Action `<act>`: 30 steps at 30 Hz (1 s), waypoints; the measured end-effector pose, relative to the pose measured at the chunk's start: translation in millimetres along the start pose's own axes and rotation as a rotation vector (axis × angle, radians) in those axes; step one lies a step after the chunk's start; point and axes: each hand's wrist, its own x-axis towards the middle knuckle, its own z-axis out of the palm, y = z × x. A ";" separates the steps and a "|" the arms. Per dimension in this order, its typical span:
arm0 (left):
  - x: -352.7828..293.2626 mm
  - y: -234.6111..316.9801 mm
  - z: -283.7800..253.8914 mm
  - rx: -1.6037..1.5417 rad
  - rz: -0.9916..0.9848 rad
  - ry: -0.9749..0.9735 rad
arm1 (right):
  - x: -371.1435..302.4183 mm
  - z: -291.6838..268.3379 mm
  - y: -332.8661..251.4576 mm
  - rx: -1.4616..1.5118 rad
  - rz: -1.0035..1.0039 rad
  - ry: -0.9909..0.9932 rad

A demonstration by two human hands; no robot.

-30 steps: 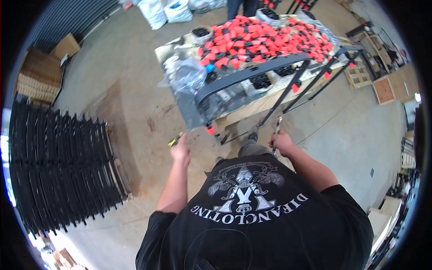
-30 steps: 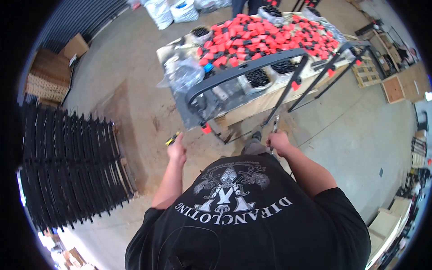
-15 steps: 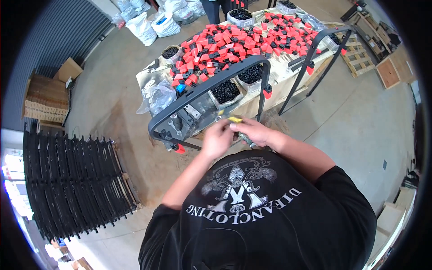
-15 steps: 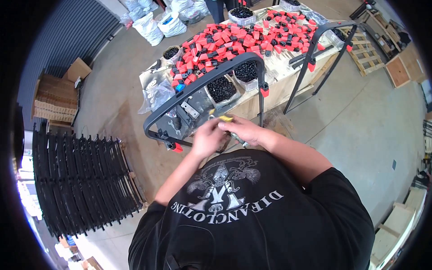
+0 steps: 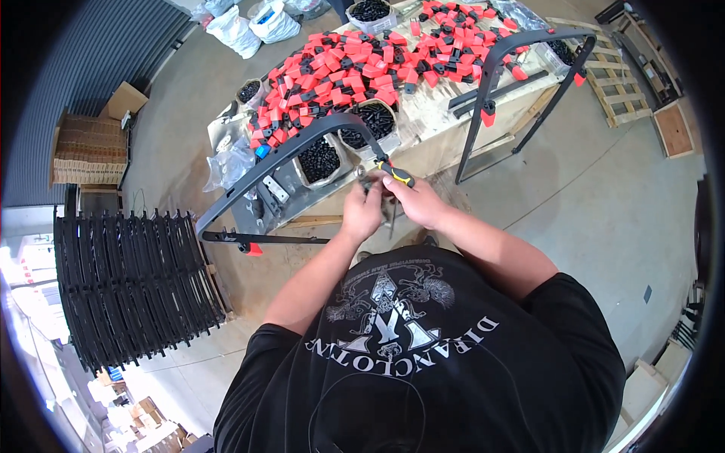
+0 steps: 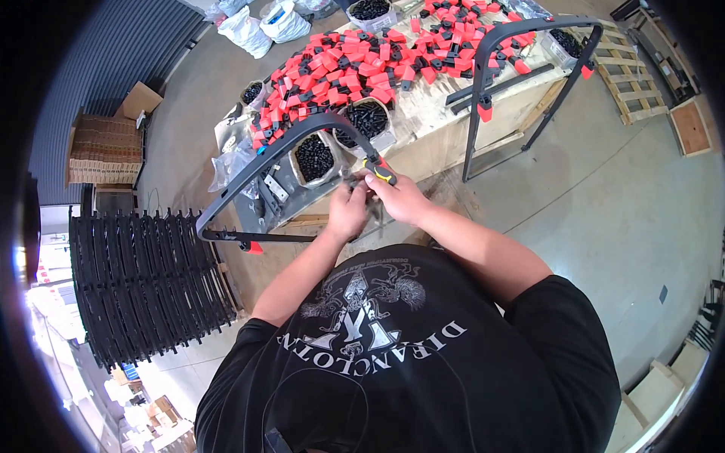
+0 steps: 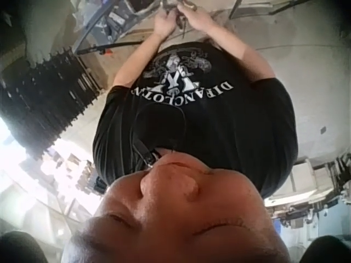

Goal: Attaching plastic caps and connectors to metal frame components at an assembly station.

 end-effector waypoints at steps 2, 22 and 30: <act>0.4 4.7 -2.5 0.163 -0.062 0.046 | 6.3 -26.4 -2.2 -0.452 -0.071 0.122; 38.4 32.1 9.3 -0.304 -0.485 0.014 | 93.4 -76.1 15.7 0.069 0.285 0.373; 41.2 35.9 10.6 -0.337 -0.471 -0.120 | 111.4 -109.5 14.6 -0.379 0.174 0.203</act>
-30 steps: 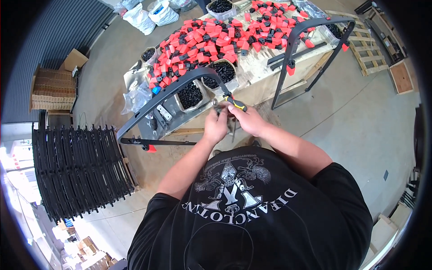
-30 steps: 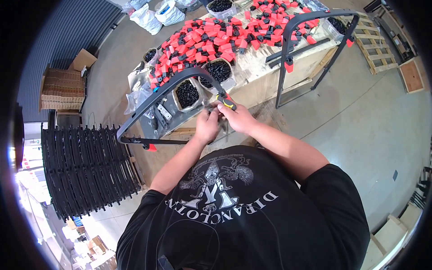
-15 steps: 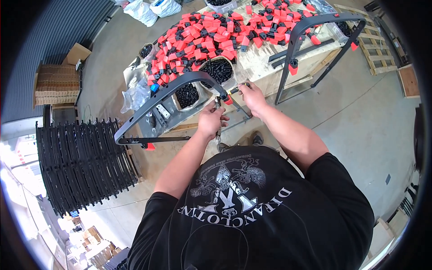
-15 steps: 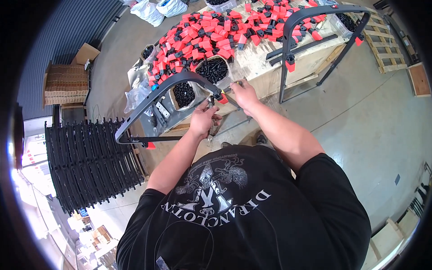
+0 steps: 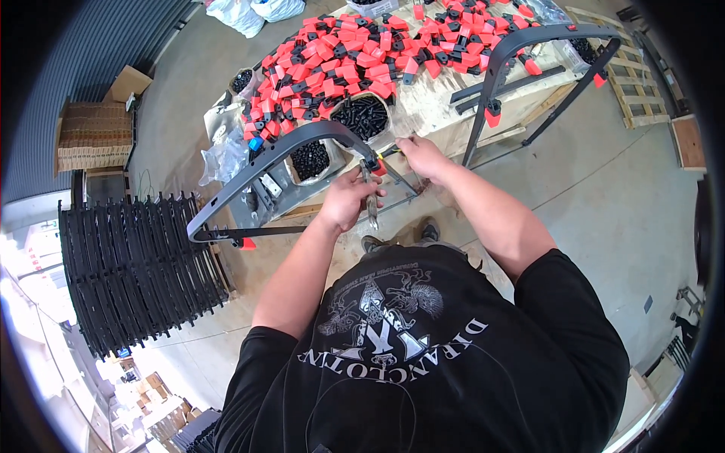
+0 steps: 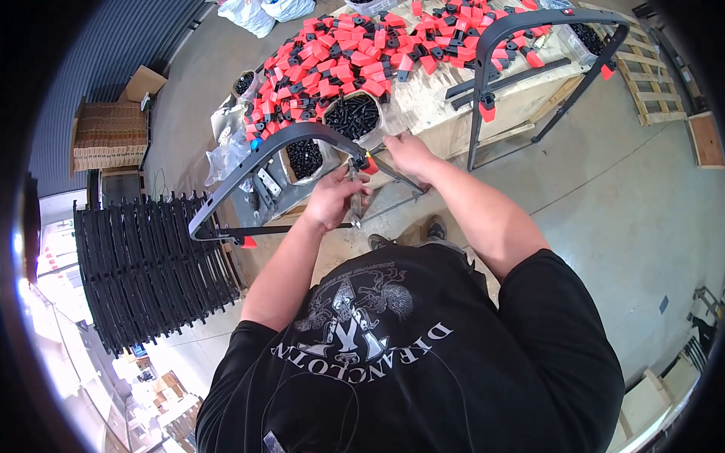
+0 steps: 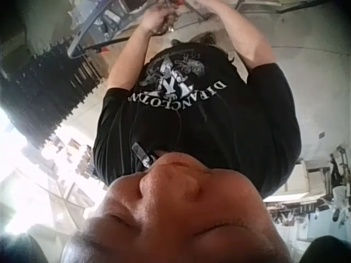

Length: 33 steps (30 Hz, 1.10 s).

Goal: Attaching plastic caps and connectors to metal frame components at an assembly station.

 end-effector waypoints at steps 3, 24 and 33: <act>4.0 -25.0 4.6 0.176 0.111 0.122 | -13.6 -4.8 -45.5 -0.100 0.260 -0.135; 19.8 2.6 -5.0 0.099 -0.228 -0.103 | -18.3 21.4 -20.2 0.133 0.225 0.096; 28.7 -3.6 -23.8 0.326 -0.263 -0.125 | -29.2 35.9 -23.2 -0.187 0.029 0.215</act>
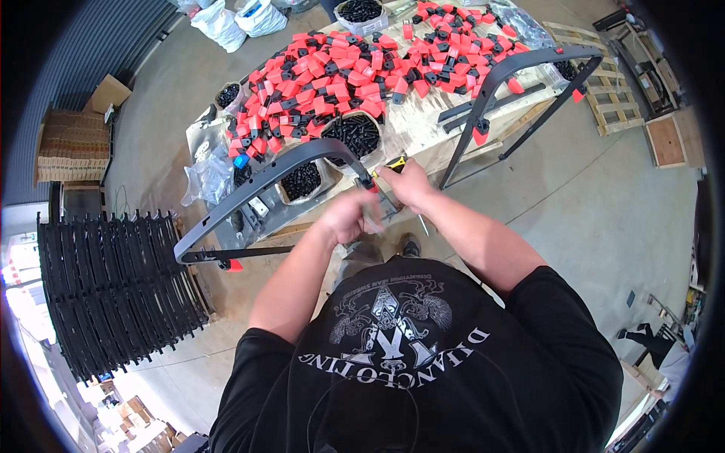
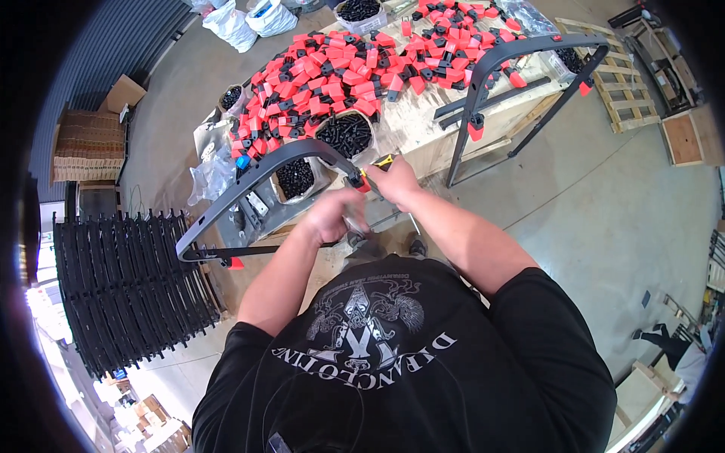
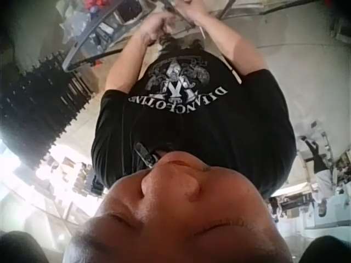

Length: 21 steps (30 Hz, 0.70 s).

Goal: Attaching plastic caps and connectors to metal frame components at an assembly station.

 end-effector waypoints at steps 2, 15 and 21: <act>-8.3 13.9 -13.9 -1.074 0.027 -0.517 | -0.9 -1.8 -1.5 0.042 0.082 -0.005; 9.7 -38.6 12.8 0.347 0.257 0.245 | -4.6 6.0 -9.8 0.023 -0.042 0.095; 23.0 -18.4 -8.7 -0.009 0.072 -0.061 | 4.2 6.4 7.2 0.022 -0.043 0.116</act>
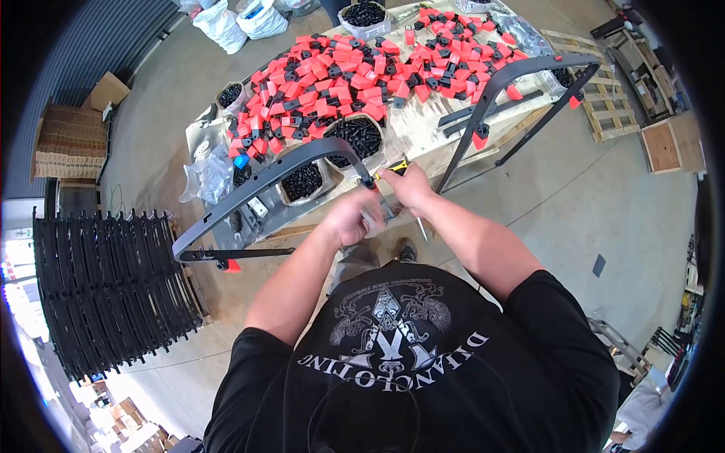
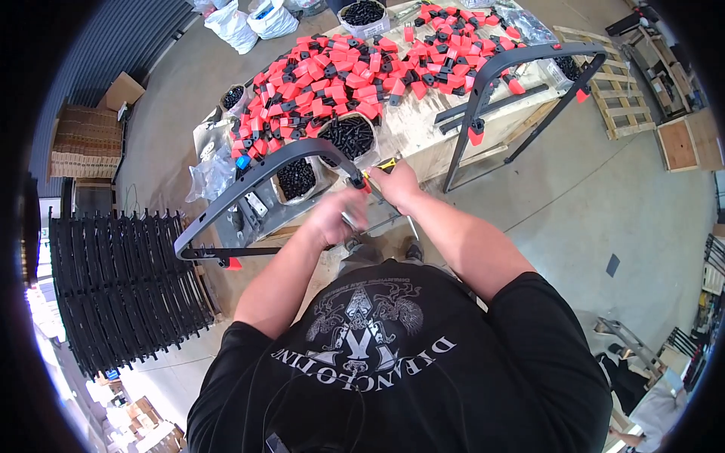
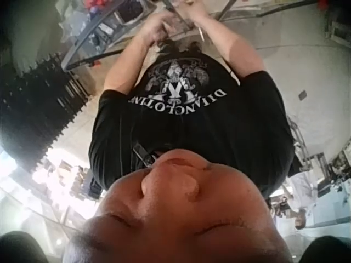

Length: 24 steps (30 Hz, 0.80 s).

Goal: Attaching plastic caps and connectors to metal frame components at an assembly station.

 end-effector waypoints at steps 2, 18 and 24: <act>-6.8 -3.3 -17.6 -0.960 0.100 -0.371 | -7.4 -1.5 -10.8 0.027 0.092 -0.066; 4.8 -46.3 23.7 0.726 0.310 0.474 | -6.5 1.3 -7.6 -0.008 0.091 -0.106; -28.5 20.1 40.2 -0.385 -0.019 0.003 | -15.4 -22.3 -4.9 0.012 0.106 -0.029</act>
